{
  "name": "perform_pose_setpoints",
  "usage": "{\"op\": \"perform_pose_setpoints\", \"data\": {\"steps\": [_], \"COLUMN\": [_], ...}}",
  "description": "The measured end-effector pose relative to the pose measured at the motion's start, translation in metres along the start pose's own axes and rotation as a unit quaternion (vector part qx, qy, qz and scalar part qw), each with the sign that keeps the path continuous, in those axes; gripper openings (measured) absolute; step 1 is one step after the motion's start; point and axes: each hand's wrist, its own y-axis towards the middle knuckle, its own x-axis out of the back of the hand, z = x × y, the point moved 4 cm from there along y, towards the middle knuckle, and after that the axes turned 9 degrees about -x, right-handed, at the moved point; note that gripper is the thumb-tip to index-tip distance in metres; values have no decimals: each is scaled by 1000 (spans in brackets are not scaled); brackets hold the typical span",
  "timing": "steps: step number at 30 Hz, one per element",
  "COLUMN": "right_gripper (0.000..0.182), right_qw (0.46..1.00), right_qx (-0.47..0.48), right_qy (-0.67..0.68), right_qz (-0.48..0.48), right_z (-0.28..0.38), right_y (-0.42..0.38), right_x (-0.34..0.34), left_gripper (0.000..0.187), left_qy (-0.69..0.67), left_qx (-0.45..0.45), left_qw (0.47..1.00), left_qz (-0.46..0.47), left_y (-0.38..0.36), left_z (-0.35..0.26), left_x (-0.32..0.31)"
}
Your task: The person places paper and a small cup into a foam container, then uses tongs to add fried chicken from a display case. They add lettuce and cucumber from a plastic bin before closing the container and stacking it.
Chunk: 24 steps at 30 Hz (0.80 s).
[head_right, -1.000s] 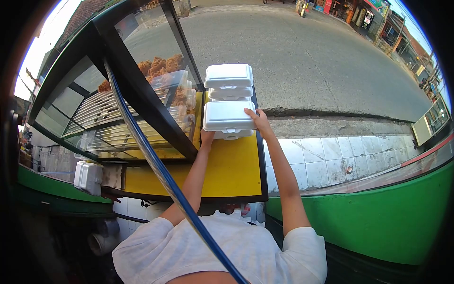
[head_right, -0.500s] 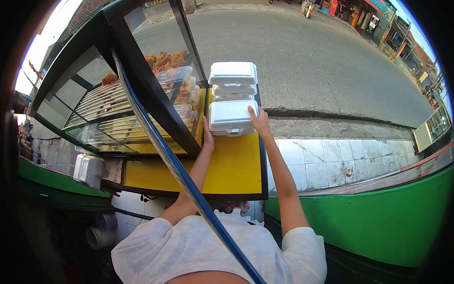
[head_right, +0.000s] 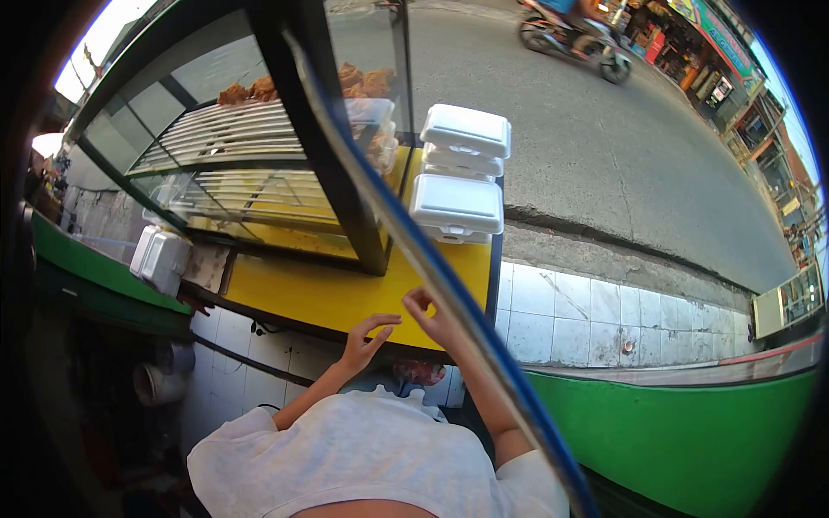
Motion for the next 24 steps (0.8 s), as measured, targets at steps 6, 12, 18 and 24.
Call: {"op": "perform_pose_setpoints", "data": {"steps": [6, 12, 18, 24], "right_gripper": [24, 21, 16, 25], "right_qw": [927, 943, 901, 883], "right_qx": [-207, -228, -18, -142], "right_qy": [-52, 25, -165, -193], "right_qz": [308, 242, 400, 403], "right_z": [-45, -50, -78, -164], "right_y": [-66, -33, -89, -88], "right_x": [-120, -186, -355, -493], "left_gripper": [29, 47, 39, 29], "left_qy": [54, 213, 157, 124], "left_qx": [238, 593, 703, 621], "left_qw": [958, 723, 633, 635], "left_qz": [-150, -283, -282, -442], "left_y": [-152, -466, -696, -704], "left_z": [78, 215, 206, 229], "left_x": [98, 153, 149, 286]}}
